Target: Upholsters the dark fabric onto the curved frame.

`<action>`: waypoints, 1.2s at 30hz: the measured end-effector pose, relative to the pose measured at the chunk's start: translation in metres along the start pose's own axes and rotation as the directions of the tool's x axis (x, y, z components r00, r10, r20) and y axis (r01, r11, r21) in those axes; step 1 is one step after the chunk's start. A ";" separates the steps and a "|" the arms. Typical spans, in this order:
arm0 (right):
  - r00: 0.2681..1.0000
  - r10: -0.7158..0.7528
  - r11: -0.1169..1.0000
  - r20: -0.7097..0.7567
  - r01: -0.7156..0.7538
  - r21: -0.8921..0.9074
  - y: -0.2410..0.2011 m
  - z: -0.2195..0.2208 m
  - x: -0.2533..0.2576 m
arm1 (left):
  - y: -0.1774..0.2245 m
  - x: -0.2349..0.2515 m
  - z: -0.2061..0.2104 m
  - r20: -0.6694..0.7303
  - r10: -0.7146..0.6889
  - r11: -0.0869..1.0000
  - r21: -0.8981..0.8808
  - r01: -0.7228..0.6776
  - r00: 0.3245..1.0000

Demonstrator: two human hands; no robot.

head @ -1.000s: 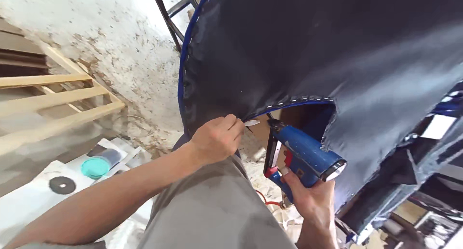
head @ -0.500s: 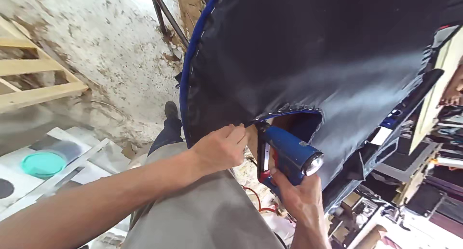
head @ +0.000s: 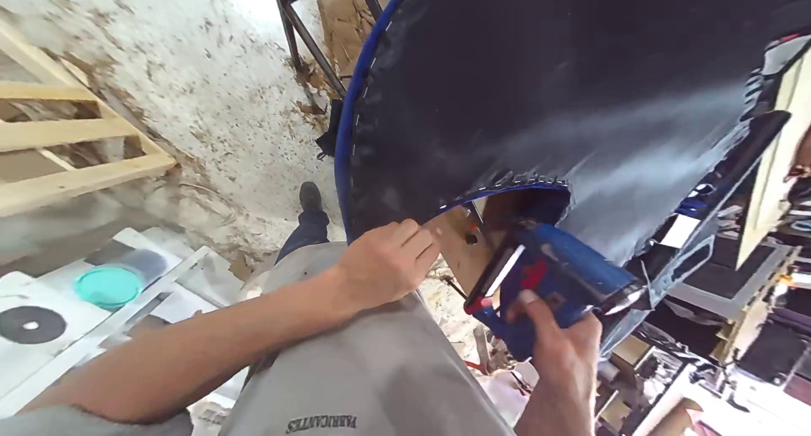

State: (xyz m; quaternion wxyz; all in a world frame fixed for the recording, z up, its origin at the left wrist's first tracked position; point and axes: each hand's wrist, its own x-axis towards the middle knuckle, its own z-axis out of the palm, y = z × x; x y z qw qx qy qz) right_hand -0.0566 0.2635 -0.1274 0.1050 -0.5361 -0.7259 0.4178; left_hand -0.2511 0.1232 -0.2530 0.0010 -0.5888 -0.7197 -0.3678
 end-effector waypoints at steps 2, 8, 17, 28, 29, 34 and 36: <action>0.996 -0.014 0.975 0.084 -0.005 0.223 0.018 -0.019 0.005 | -0.002 -0.015 -0.023 -0.070 -0.173 0.981 -0.106 0.165 0.983; 0.989 -0.144 0.971 0.017 0.138 0.196 0.042 -0.078 0.024 | -0.003 -0.022 -0.035 -0.046 -0.395 0.918 -0.035 0.394 0.917; 0.934 -0.041 0.749 -0.355 -0.207 -0.630 0.115 -0.084 0.113 | 0.001 -0.010 -0.029 0.059 -0.367 0.922 0.158 0.355 0.928; 0.936 -0.269 0.741 -0.227 0.050 -0.670 0.103 -0.071 0.083 | 0.013 -0.039 -0.010 -0.181 -0.164 0.963 0.184 0.197 0.970; 0.923 -0.373 0.741 -0.095 0.235 -0.630 0.091 -0.058 0.072 | 0.015 -0.042 -0.018 -0.178 -0.222 0.964 0.107 0.243 0.959; 0.606 -0.657 0.665 0.448 0.746 -0.036 0.056 0.066 0.024 | -0.008 -0.040 -0.057 0.085 -0.418 0.905 -0.048 0.422 0.905; 0.476 -0.716 0.579 0.511 0.814 0.053 0.052 0.096 0.020 | -0.015 -0.036 -0.055 0.148 -0.394 0.917 0.002 0.398 0.907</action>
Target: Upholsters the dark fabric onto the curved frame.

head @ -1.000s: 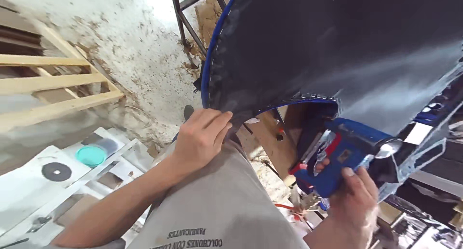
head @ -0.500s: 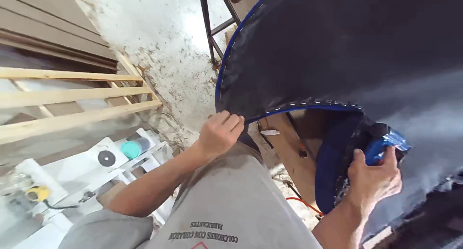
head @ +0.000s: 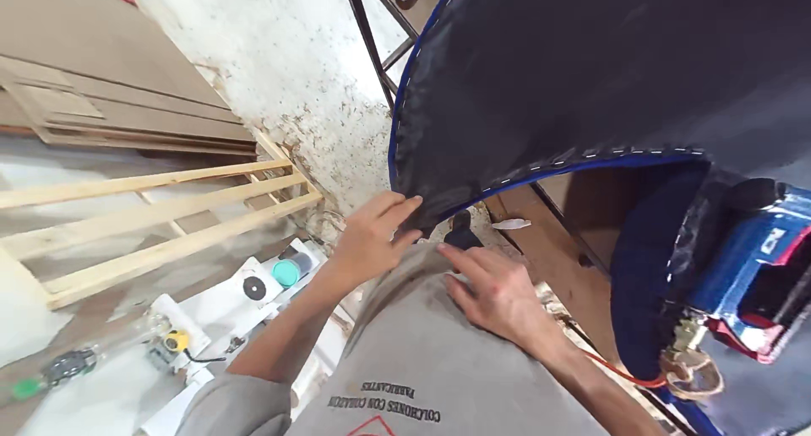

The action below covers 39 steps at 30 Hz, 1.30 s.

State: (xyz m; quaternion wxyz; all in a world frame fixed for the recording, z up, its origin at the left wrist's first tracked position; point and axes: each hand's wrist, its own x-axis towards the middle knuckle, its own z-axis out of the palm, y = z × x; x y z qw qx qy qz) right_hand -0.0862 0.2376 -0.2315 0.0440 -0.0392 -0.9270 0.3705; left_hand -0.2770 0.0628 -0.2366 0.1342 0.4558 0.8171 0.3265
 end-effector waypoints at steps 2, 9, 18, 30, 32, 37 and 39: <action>0.998 -0.062 0.997 0.023 0.063 -0.047 0.001 0.012 0.010 | -0.001 0.004 0.005 -0.039 0.027 0.999 0.023 -0.026 0.999; 0.994 0.095 0.961 0.052 -0.078 -0.264 0.003 0.035 0.021 | 0.001 -0.004 0.025 -0.263 0.036 0.995 -0.078 -0.058 0.964; 0.995 0.044 0.989 -0.085 -0.056 -0.138 0.020 0.014 0.012 | -0.004 -0.008 0.032 -0.256 0.322 0.940 0.203 -0.275 0.912; 0.554 0.468 0.546 -0.689 -0.794 -0.267 0.058 -0.107 -0.045 | 0.001 -0.004 0.023 -0.073 0.345 0.920 0.221 -0.322 0.936; 0.319 0.647 0.295 -0.693 -0.942 -0.158 0.092 -0.123 -0.078 | 0.003 -0.003 0.021 -0.045 0.338 0.921 0.223 -0.321 0.940; 0.122 0.782 0.081 -0.612 -0.992 -0.095 0.116 -0.140 -0.095 | 0.004 -0.002 0.020 0.005 0.331 0.916 0.241 -0.322 0.944; 0.141 0.817 0.080 -0.559 -0.988 -0.133 0.115 -0.156 -0.093 | 0.004 -0.003 0.019 0.018 0.345 0.905 0.260 -0.338 0.938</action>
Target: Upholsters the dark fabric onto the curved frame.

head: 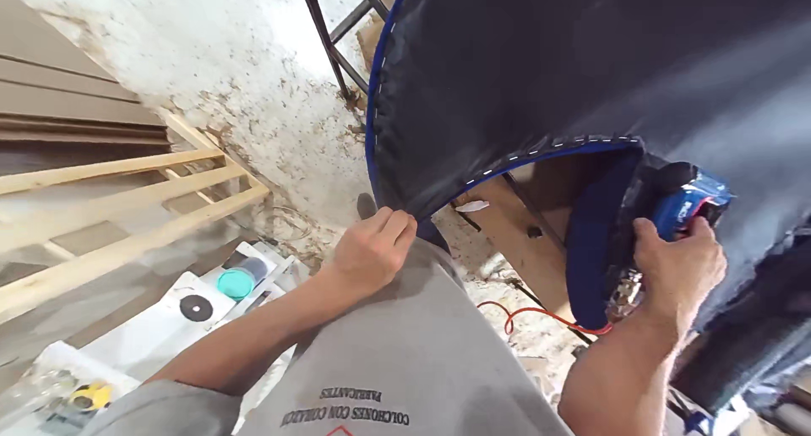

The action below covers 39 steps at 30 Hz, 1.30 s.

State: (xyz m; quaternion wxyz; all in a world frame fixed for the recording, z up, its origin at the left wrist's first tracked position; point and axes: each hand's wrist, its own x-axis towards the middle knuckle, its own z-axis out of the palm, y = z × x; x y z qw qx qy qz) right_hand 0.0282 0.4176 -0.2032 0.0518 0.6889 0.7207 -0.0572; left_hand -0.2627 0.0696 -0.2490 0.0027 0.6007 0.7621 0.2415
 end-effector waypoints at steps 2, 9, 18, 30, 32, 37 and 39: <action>0.999 0.023 1.000 0.039 -0.023 0.005 -0.002 -0.021 -0.001 | -0.002 0.000 -0.001 0.001 0.030 1.000 -0.005 -0.030 1.000; 0.917 -0.374 0.817 0.140 0.254 0.517 -0.063 -0.070 -0.129 | -0.013 0.003 -0.001 -0.031 0.131 0.989 -0.070 -0.133 0.991; 0.705 -0.658 0.721 0.265 0.487 0.493 -0.124 -0.043 -0.174 | -0.019 0.004 -0.003 -0.038 0.162 0.975 -0.148 -0.165 0.986; 0.685 -0.668 0.729 0.293 0.521 0.444 -0.123 -0.034 -0.203 | -0.016 0.005 -0.003 -0.046 0.148 0.978 -0.142 -0.154 0.988; 0.698 -0.644 0.756 0.313 0.521 0.395 -0.122 -0.030 -0.212 | -0.015 0.005 -0.003 -0.037 0.145 0.980 -0.134 -0.149 0.989; 0.778 -0.582 0.772 0.236 0.438 0.460 -0.113 -0.037 -0.226 | -0.009 -0.004 -0.001 -0.060 0.102 0.990 -0.091 -0.107 0.993; 0.777 -0.585 0.756 0.233 0.418 0.504 -0.114 -0.038 -0.230 | -0.007 -0.010 -0.002 -0.037 0.122 0.988 -0.090 -0.124 0.992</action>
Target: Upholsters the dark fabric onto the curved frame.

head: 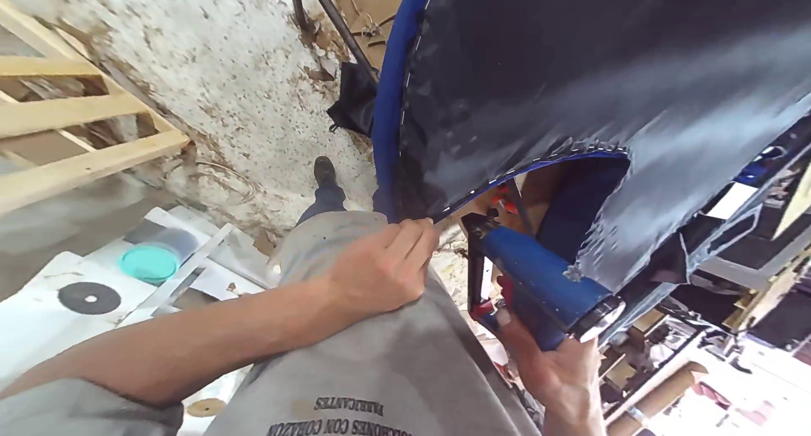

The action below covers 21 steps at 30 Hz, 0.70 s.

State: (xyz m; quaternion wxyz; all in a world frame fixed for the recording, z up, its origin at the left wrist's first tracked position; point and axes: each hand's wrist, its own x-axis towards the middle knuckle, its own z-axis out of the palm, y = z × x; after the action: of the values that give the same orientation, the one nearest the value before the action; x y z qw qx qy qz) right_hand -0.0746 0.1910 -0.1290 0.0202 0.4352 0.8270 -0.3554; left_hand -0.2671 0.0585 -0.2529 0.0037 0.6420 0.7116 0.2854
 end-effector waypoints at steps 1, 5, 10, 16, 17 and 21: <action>1.000 -0.001 1.000 0.010 0.000 0.022 -0.002 0.002 -0.001 | 0.000 -0.003 0.000 0.024 0.015 1.000 -0.013 -0.015 1.000; 0.999 0.026 0.999 0.047 -0.026 0.021 -0.009 0.012 -0.003 | -0.007 -0.024 0.007 0.152 0.041 0.999 -0.004 -0.040 0.988; 0.999 0.038 0.994 0.015 -0.040 0.105 -0.007 0.015 -0.012 | -0.022 -0.063 -0.006 -0.163 0.034 0.950 -0.302 -0.083 0.986; 0.998 0.038 0.972 -0.055 -0.024 0.232 0.001 0.020 -0.020 | -0.027 -0.015 0.019 -0.205 -0.197 0.936 -0.329 0.122 0.959; 0.998 0.036 0.968 -0.056 -0.021 0.251 0.003 0.022 -0.021 | -0.029 -0.012 0.028 -0.171 -0.191 0.944 -0.302 0.133 0.967; 0.999 0.040 0.960 -0.030 -0.030 0.277 0.009 0.029 -0.023 | -0.041 -0.026 0.049 -0.194 -0.066 0.967 -0.253 0.015 0.979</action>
State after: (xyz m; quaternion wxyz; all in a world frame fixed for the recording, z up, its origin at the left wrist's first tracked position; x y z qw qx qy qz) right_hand -0.0620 0.1608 -0.1474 -0.0491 0.4544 0.7617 -0.4592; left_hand -0.2813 0.0539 -0.3202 0.0188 0.5896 0.6796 0.4361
